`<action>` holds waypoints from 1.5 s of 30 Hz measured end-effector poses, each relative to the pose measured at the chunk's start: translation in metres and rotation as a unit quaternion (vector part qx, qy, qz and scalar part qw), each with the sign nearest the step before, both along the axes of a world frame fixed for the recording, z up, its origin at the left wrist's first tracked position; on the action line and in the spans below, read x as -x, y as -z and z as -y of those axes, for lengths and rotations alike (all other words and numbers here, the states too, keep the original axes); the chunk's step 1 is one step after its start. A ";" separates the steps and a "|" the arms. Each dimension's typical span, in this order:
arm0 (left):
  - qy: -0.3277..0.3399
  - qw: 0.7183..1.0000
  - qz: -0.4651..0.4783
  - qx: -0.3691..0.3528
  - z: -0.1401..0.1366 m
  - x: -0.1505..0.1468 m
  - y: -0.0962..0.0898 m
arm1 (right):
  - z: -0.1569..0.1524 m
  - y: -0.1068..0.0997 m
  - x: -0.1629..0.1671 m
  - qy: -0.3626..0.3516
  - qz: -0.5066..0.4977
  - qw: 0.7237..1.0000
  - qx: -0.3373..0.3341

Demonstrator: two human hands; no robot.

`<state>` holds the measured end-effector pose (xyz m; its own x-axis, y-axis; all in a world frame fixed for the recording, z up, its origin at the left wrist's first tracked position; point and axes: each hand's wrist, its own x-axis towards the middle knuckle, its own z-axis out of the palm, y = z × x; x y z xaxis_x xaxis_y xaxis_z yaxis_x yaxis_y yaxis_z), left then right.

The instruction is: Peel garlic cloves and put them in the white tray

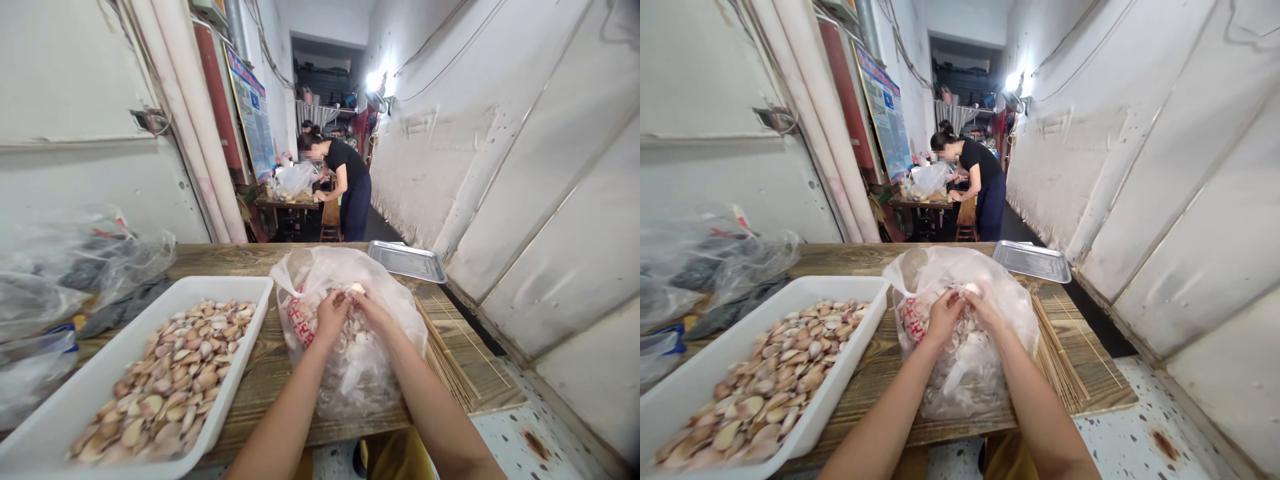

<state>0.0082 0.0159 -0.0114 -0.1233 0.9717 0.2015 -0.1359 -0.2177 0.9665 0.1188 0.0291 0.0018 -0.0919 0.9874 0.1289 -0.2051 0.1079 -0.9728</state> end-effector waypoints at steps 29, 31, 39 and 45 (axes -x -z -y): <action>-0.008 0.998 0.018 -0.055 -0.002 0.006 -0.006 | 0.013 -0.013 -0.003 0.040 0.294 0.937 -0.184; -0.030 0.998 0.021 -0.048 -0.003 0.006 -0.004 | 0.014 -0.012 -0.003 0.054 0.328 0.918 -0.215; 0.025 0.997 -0.062 -0.040 0.002 0.017 -0.010 | 0.014 -0.014 -0.006 0.011 0.351 0.903 -0.246; -0.020 0.958 -0.252 -0.135 0.006 0.020 -0.014 | 0.019 -0.014 -0.006 0.038 0.400 0.892 -0.209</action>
<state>-0.0122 0.0102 0.0026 0.0190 0.8718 0.4895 0.3465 -0.4650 0.8147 0.1249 0.0105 0.0157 -0.2544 0.8760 0.4099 0.5596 0.4790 -0.6763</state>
